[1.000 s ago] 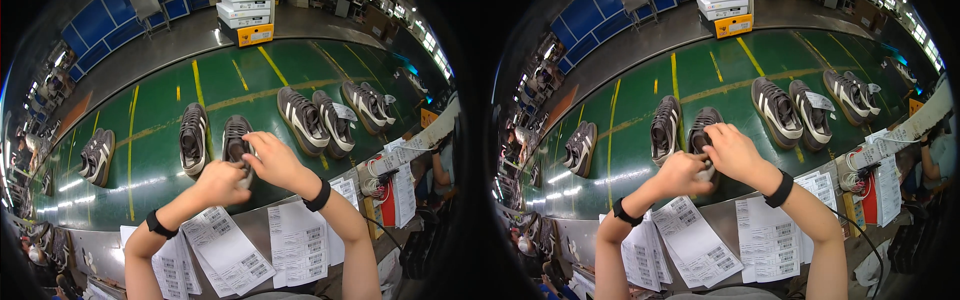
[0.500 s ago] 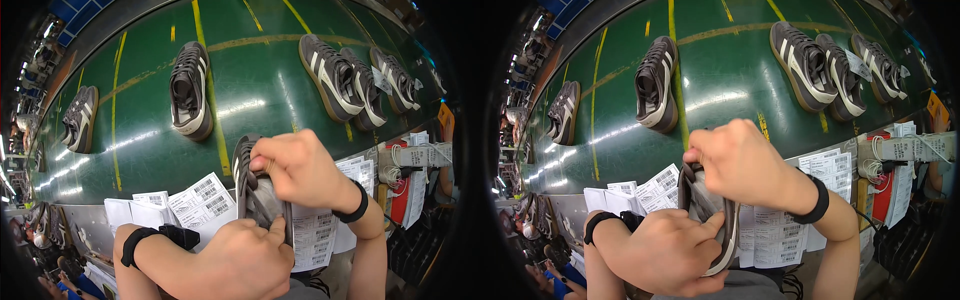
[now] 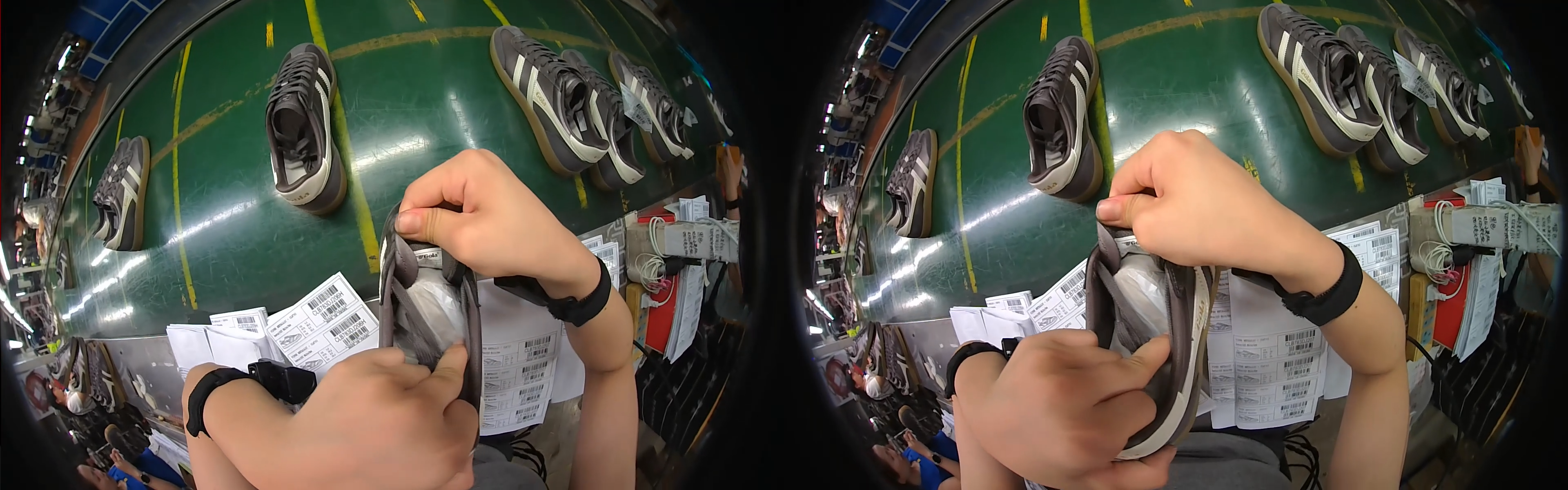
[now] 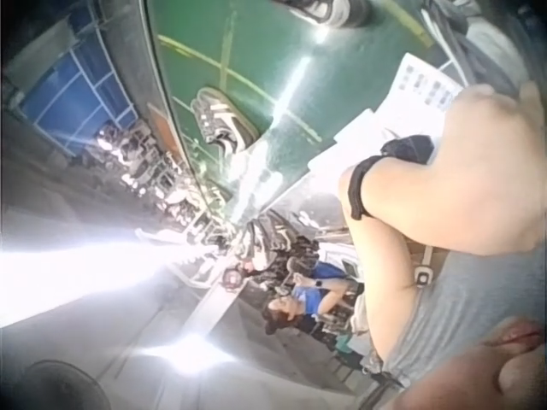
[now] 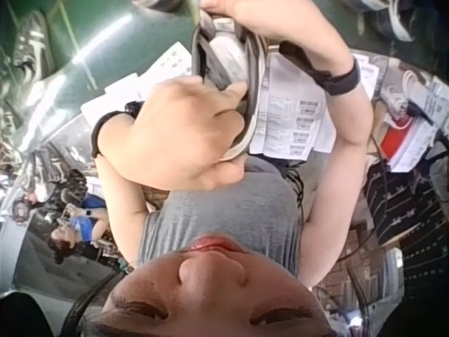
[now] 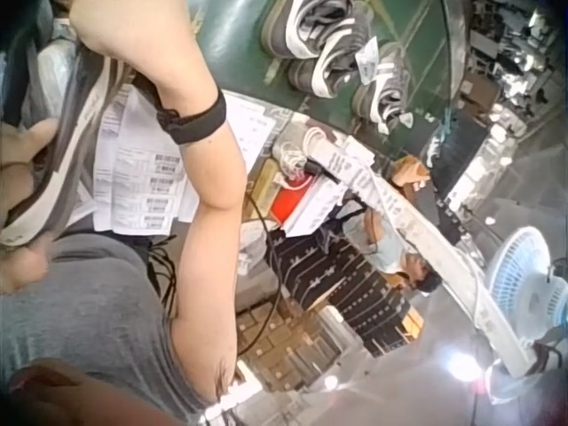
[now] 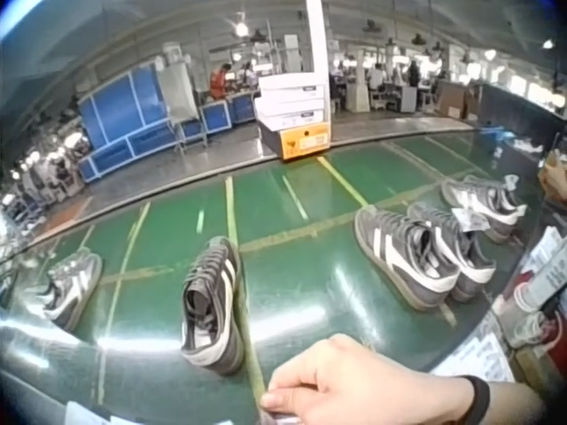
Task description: Organize shoes on a conveyor belt and verify them with paperwork.
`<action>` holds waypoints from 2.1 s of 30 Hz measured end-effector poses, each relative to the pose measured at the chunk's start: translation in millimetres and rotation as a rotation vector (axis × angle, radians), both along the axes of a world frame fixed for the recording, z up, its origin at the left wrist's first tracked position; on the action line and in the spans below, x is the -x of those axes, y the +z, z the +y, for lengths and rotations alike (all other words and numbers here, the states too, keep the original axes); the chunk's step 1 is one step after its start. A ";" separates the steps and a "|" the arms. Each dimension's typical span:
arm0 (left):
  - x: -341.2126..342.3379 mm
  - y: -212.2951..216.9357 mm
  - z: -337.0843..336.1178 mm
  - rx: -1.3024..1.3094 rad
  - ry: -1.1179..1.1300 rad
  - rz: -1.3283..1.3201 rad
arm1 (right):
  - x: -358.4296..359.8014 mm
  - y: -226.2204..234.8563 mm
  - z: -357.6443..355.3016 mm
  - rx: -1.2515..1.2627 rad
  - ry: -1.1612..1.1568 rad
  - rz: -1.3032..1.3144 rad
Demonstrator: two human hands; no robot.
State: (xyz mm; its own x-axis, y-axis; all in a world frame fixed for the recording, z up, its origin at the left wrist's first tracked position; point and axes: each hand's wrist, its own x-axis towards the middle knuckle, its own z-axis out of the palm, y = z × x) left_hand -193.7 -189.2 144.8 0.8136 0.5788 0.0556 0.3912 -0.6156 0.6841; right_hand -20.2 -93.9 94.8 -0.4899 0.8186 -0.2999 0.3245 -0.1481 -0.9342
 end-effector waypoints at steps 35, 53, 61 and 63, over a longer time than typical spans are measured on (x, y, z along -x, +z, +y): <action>77.7 27.5 9.7 0.101 0.048 0.195 | 62.8 -8.4 -11.6 -0.616 -0.011 0.131; 50.1 -13.6 38.2 -0.400 0.361 0.440 | -91.8 22.7 -158.9 -0.507 -0.525 -0.678; -23.5 -49.2 -37.5 -0.226 -0.206 0.398 | -97.7 -15.8 -230.8 -0.447 -0.331 -0.769; -52.5 -76.7 -41.6 -0.321 -0.137 0.286 | -91.7 -27.1 -221.0 -0.533 -0.277 -0.806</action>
State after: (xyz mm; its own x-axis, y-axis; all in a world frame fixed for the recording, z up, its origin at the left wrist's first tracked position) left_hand -141.2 -230.9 68.1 0.8902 0.4549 -0.0232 0.4368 -0.8383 0.3263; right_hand 71.5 -314.9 67.8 -0.0742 0.9971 -0.0194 0.9068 0.0594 -0.4173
